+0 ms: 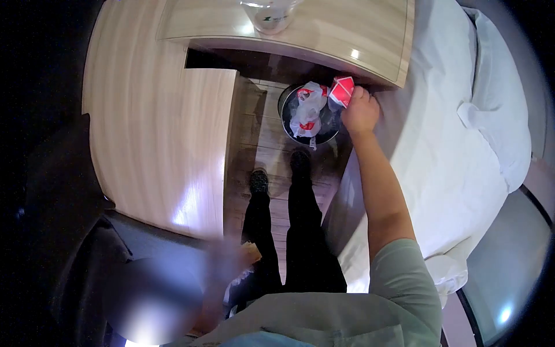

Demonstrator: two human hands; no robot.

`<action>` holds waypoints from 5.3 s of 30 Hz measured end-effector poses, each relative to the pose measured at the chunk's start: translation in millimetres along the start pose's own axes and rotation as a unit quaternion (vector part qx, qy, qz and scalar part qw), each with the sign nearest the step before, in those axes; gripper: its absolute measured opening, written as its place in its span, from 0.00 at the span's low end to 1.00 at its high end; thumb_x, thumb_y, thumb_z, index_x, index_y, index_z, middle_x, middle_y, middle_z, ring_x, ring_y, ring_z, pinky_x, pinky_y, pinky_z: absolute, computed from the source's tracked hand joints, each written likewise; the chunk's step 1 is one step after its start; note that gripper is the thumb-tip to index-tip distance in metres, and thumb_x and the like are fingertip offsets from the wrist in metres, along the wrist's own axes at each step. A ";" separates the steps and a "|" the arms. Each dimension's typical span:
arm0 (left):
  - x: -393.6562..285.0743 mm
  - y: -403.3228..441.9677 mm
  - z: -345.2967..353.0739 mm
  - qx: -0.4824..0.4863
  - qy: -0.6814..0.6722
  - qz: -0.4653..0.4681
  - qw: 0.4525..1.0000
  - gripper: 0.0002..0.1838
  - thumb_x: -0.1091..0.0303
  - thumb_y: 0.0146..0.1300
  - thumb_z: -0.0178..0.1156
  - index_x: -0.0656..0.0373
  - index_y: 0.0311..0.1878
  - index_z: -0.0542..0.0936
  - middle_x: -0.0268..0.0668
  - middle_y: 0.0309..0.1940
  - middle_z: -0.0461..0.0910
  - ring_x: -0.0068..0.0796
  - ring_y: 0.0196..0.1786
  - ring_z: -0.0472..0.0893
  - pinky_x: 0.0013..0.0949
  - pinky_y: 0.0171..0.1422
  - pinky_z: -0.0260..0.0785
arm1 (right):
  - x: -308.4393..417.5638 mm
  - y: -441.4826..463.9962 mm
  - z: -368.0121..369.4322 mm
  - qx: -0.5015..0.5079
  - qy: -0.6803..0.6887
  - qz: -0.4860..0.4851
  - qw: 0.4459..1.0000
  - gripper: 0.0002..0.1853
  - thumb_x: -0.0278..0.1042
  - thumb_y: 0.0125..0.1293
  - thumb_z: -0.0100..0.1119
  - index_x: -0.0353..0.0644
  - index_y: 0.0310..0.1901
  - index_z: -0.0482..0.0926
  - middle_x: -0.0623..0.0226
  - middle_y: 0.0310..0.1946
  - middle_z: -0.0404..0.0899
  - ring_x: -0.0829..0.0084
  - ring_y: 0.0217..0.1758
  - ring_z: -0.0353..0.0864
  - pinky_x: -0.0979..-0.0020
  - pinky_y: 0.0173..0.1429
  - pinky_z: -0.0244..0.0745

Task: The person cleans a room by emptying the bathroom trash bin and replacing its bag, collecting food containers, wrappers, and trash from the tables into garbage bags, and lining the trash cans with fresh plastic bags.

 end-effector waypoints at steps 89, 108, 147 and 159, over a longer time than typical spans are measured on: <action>-14.9 -137.2 -168.3 -0.321 -0.041 0.140 0.936 0.21 0.53 0.54 0.60 0.61 0.43 0.78 0.41 0.33 0.80 0.29 0.36 0.78 0.32 0.44 0.68 | 21.8 -111.6 -263.1 0.042 0.427 0.002 0.903 0.29 0.24 0.38 0.71 0.40 0.43 0.66 0.65 0.37 0.76 0.71 0.39 0.76 0.69 0.45 0.72; 124.8 -108.0 12.7 -0.333 -0.588 0.231 0.699 0.15 0.65 0.57 0.60 0.66 0.43 0.77 0.32 0.34 0.79 0.19 0.36 0.75 0.25 0.42 0.67 | 135.2 -31.5 -272.8 0.186 0.428 -0.288 0.836 0.30 0.22 0.41 0.69 0.37 0.46 0.64 0.61 0.39 0.75 0.70 0.42 0.76 0.69 0.46 0.72; 55.0 -166.6 483.6 -0.538 -0.814 0.176 0.130 0.18 0.64 0.56 0.60 0.63 0.48 0.75 0.32 0.39 0.78 0.21 0.38 0.75 0.26 0.44 0.67 | 251.3 -246.2 -307.0 0.377 0.135 -0.745 0.533 0.32 0.22 0.36 0.70 0.40 0.45 0.64 0.62 0.40 0.76 0.69 0.43 0.76 0.68 0.48 0.71; 44.9 -87.3 546.0 -0.519 -0.842 0.145 -0.005 0.15 0.65 0.57 0.59 0.62 0.46 0.75 0.33 0.37 0.78 0.21 0.35 0.76 0.26 0.39 0.68 | 258.0 -349.2 -301.2 0.378 0.024 -0.827 0.415 0.32 0.24 0.38 0.71 0.39 0.46 0.65 0.61 0.42 0.74 0.68 0.46 0.75 0.68 0.50 0.70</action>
Point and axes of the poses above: each hand's wrist, its own y-axis towards the middle knuckle, its own z-axis out of the palm, x = y × z, the point moved 7 cm from there along y, towards the middle knuckle
